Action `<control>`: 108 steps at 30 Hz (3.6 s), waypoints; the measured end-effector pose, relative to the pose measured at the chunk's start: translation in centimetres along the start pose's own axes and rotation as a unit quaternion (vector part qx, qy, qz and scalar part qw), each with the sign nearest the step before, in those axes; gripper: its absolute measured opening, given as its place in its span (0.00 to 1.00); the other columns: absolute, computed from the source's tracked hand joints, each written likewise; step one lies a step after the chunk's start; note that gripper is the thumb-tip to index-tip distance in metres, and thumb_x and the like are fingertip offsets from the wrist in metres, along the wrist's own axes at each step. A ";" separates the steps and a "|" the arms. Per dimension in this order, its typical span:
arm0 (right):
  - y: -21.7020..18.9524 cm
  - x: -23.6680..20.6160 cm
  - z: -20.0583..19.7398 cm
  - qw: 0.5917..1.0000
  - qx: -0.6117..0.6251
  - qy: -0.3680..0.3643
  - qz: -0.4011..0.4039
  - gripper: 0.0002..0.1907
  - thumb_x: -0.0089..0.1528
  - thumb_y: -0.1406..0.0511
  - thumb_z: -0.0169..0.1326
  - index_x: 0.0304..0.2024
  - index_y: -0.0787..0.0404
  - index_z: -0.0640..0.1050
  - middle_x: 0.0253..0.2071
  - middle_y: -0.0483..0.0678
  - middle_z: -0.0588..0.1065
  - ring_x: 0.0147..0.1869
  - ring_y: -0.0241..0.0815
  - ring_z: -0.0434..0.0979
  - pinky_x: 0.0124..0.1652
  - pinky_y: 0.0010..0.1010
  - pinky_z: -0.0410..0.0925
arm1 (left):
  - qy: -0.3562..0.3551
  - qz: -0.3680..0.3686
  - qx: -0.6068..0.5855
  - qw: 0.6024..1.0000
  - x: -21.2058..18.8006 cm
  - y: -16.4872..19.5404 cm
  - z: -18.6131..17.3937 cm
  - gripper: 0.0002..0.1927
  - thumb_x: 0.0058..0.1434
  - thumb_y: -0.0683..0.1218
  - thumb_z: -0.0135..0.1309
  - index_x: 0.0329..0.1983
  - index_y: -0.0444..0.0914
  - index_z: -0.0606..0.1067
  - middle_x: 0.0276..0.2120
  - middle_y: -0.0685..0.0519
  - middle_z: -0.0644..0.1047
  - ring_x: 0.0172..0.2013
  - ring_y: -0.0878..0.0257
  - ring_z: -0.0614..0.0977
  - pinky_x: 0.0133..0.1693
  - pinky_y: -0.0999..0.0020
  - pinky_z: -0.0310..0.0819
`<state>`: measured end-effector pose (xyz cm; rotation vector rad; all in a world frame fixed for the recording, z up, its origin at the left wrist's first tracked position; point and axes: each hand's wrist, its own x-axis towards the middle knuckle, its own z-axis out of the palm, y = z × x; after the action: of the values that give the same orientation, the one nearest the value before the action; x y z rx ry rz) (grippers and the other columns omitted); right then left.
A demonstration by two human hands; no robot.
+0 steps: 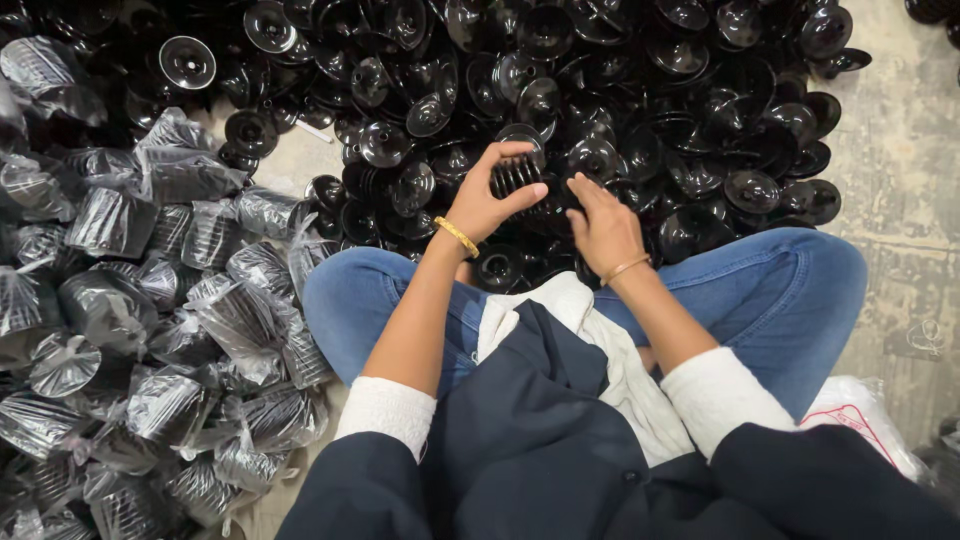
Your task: The person sits on the floor among large piles of black plastic parts and plastic-wrapped bundles. They pick up individual parts, stack them onto a ribbed cylindrical stack held in one hand, and place completed stacks aside with the other piles.
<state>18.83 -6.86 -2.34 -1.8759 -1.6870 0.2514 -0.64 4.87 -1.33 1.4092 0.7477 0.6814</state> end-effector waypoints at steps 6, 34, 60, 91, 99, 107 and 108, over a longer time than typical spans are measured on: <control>0.3 1.7 -0.2 0.886 0.425 0.017 0.187 0.18 0.69 0.71 0.56 0.61 0.67 0.77 0.47 0.47 0.80 0.48 0.35 0.76 0.49 0.25 0.70 | -0.034 0.082 0.011 0.996 0.3 -0.7 0.5 0.30 0.58 0.46 0.69 0.63 0.41 0.72 0.52 0.53 0.78 0.55 0.65 0.78 0.59 0.68 0.71; 1.1 2.5 -0.3 0.923 0.347 0.022 0.166 0.14 0.65 0.73 0.58 0.54 0.67 0.81 0.37 0.39 0.77 0.36 0.27 0.71 0.36 0.20 0.66 | -0.042 0.027 -0.057 0.997 0.0 1.0 0.0 0.25 0.61 0.46 0.64 0.62 0.42 0.74 0.52 0.56 0.78 0.53 0.67 0.77 0.58 0.69 0.72; 2.3 6.0 -1.4 0.887 0.414 0.022 0.201 0.11 0.62 0.73 0.64 0.40 0.63 0.74 0.35 0.41 0.75 0.37 0.27 0.73 0.39 0.19 0.67 | -0.015 -0.023 -0.143 0.989 -0.1 2.1 -0.3 0.23 0.63 0.45 0.63 0.61 0.44 0.75 0.49 0.58 0.77 0.47 0.69 0.79 0.47 0.72 0.79; -3.2 1.0 -4.8 0.882 0.464 -0.041 0.071 0.24 0.69 0.76 0.52 0.68 0.70 0.69 0.63 0.52 0.75 0.65 0.36 0.76 0.62 0.25 0.70 | -0.163 -0.183 -0.263 0.933 -0.1 4.4 -1.3 0.37 0.65 0.71 0.39 0.71 0.49 0.68 0.60 0.49 0.75 0.56 0.54 0.80 0.51 0.44 0.84; -3.4 0.7 -4.5 0.894 0.439 -0.029 0.091 0.29 0.66 0.75 0.56 0.69 0.69 0.67 0.62 0.52 0.75 0.62 0.36 0.77 0.60 0.25 0.71 | -0.178 -0.184 -0.264 0.930 0.3 3.8 -1.1 0.38 0.64 0.72 0.41 0.71 0.49 0.67 0.60 0.49 0.75 0.56 0.55 0.80 0.52 0.43 0.82; -4.1 1.0 -4.7 0.893 0.437 -0.018 0.102 0.31 0.65 0.75 0.58 0.70 0.68 0.65 0.62 0.52 0.75 0.62 0.36 0.77 0.59 0.26 0.71 | -0.179 -0.172 -0.277 0.928 0.4 3.6 -0.9 0.38 0.63 0.72 0.42 0.71 0.49 0.68 0.61 0.49 0.74 0.58 0.52 0.79 0.53 0.42 0.82; -4.2 0.9 -4.8 0.906 0.411 -0.015 0.098 0.32 0.64 0.74 0.59 0.70 0.68 0.65 0.62 0.53 0.74 0.61 0.36 0.77 0.59 0.27 0.72 | -0.178 -0.171 -0.277 0.929 0.5 3.7 -0.8 0.38 0.63 0.72 0.42 0.71 0.49 0.68 0.61 0.49 0.74 0.58 0.52 0.78 0.53 0.42 0.82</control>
<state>17.90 -7.37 4.03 -1.3736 -1.1199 0.9183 -0.94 5.91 2.29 0.8190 0.4442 0.3091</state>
